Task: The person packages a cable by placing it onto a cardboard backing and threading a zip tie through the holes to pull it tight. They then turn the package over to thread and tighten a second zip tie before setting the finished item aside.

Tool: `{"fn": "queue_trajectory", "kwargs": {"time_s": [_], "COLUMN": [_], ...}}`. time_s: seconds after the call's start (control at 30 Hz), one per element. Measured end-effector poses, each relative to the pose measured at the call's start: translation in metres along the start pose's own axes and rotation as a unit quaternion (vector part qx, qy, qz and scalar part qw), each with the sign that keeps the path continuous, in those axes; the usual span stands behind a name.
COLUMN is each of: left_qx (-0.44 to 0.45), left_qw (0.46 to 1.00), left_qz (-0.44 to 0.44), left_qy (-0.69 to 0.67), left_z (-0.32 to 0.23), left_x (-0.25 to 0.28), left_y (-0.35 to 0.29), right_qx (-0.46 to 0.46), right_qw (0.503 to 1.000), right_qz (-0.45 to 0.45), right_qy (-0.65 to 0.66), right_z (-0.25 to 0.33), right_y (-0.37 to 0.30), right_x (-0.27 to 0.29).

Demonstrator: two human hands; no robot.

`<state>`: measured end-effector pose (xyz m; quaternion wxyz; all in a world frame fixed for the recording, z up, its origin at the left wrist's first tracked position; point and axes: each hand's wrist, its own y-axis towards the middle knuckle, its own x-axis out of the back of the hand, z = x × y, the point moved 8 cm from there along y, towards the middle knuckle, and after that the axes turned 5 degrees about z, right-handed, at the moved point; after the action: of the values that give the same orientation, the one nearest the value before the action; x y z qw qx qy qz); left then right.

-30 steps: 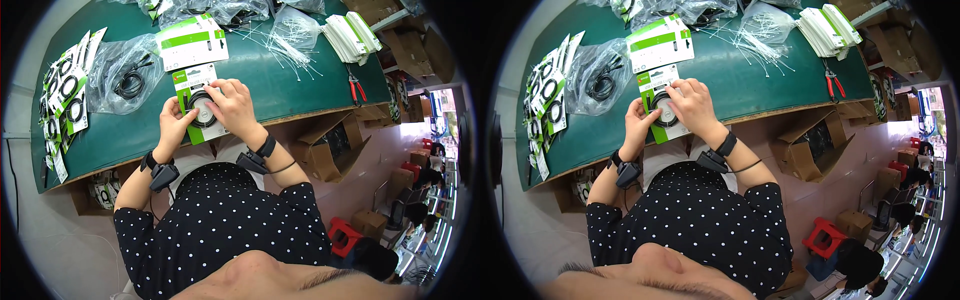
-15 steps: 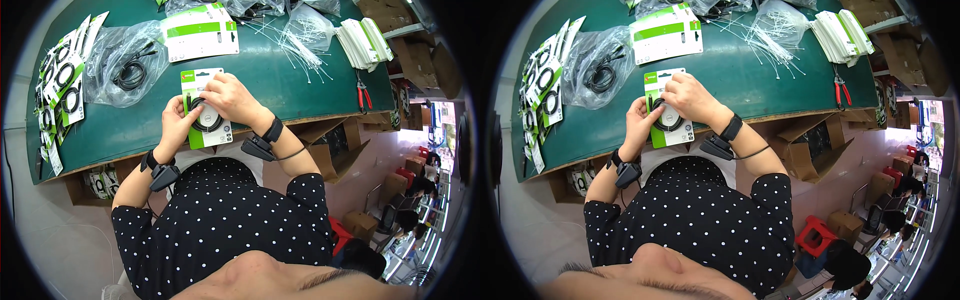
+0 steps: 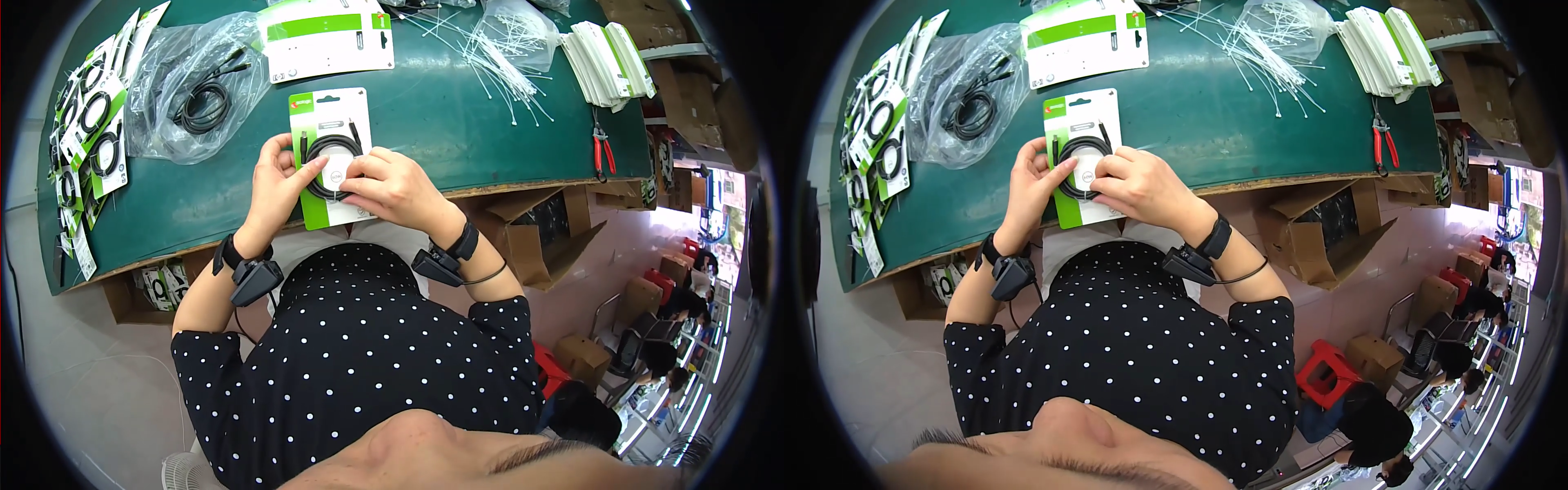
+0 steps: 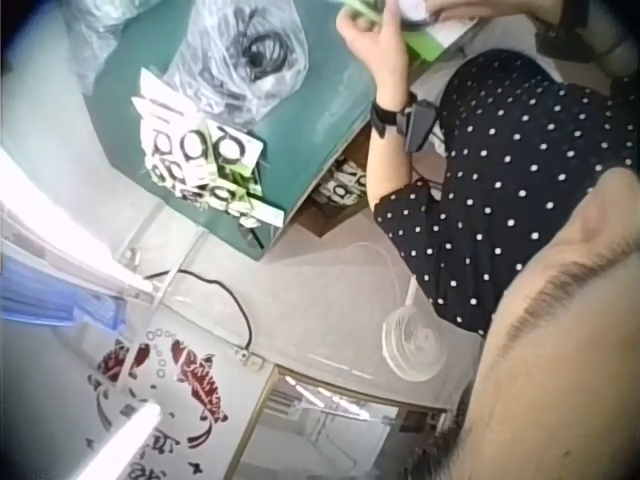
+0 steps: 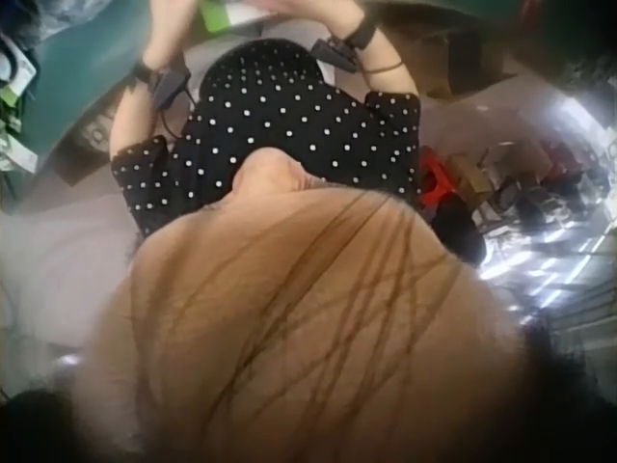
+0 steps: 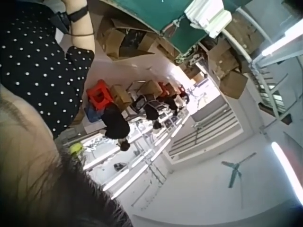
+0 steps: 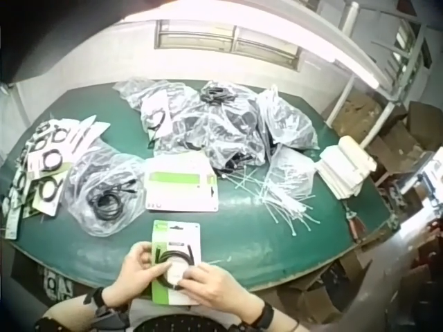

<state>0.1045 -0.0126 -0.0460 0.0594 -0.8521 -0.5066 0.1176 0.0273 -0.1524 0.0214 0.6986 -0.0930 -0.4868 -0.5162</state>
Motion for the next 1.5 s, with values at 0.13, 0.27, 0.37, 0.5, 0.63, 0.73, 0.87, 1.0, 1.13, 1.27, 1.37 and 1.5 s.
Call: {"fn": "queue_trajectory", "kwargs": {"time_s": [0.13,0.27,0.37,0.5,0.63,0.73,0.87,1.0,1.13,1.27,1.37,1.5], "left_qx": [-0.186,-0.333,-0.327,-0.326,-0.317,-0.313,-0.312,-0.308,-0.305,-0.301,-0.294,-0.293], "left_qw": [0.901,0.817,0.791,0.778,0.785,0.791,0.798,0.802,0.809,0.818,0.828,0.827], "left_qz": [-0.102,0.13,0.13,0.125,0.116,0.113,0.111,0.112,0.117,0.111,0.098,0.124], "left_qy": [0.379,0.452,0.501,0.523,0.519,0.513,0.504,0.499,0.488,0.477,0.466,0.463], "left_z": [-0.066,-0.071,-0.062,-0.054,-0.053,-0.051,-0.049,-0.049,-0.047,-0.047,-0.046,-0.045], "left_x": [-0.011,-0.047,-0.044,-0.043,-0.043,-0.041,-0.04,-0.039,-0.037,-0.036,-0.034,-0.034], "left_y": [-0.03,-0.048,-0.044,-0.042,-0.041,-0.04,-0.039,-0.038,-0.037,-0.038,-0.038,-0.036], "right_qx": [0.013,0.034,0.02,0.009,0.028,0.022,-0.015,-0.02,-0.008,-0.027,-0.022,0.01], "right_qw": [1.0,0.999,1.0,1.0,0.999,0.999,0.998,0.995,0.995,0.993,0.994,0.997], "right_qz": [0.005,-0.001,0.01,0.018,0.004,-0.005,-0.055,-0.058,-0.051,-0.084,-0.08,-0.043], "right_qy": [0.013,0.015,0.019,0.002,0.018,0.045,-0.016,-0.076,-0.086,-0.08,-0.076,-0.07], "right_z": [-0.001,0.002,-0.001,-0.003,-0.008,-0.011,-0.014,-0.029,-0.032,-0.023,-0.026,-0.032], "right_y": [-0.003,-0.002,-0.001,-0.003,-0.004,0.001,0.022,0.035,0.038,0.04,0.041,0.04], "right_x": [0.0,0.001,-0.001,-0.004,-0.003,0.003,0.009,-0.005,-0.011,0.0,-0.003,-0.012]}}
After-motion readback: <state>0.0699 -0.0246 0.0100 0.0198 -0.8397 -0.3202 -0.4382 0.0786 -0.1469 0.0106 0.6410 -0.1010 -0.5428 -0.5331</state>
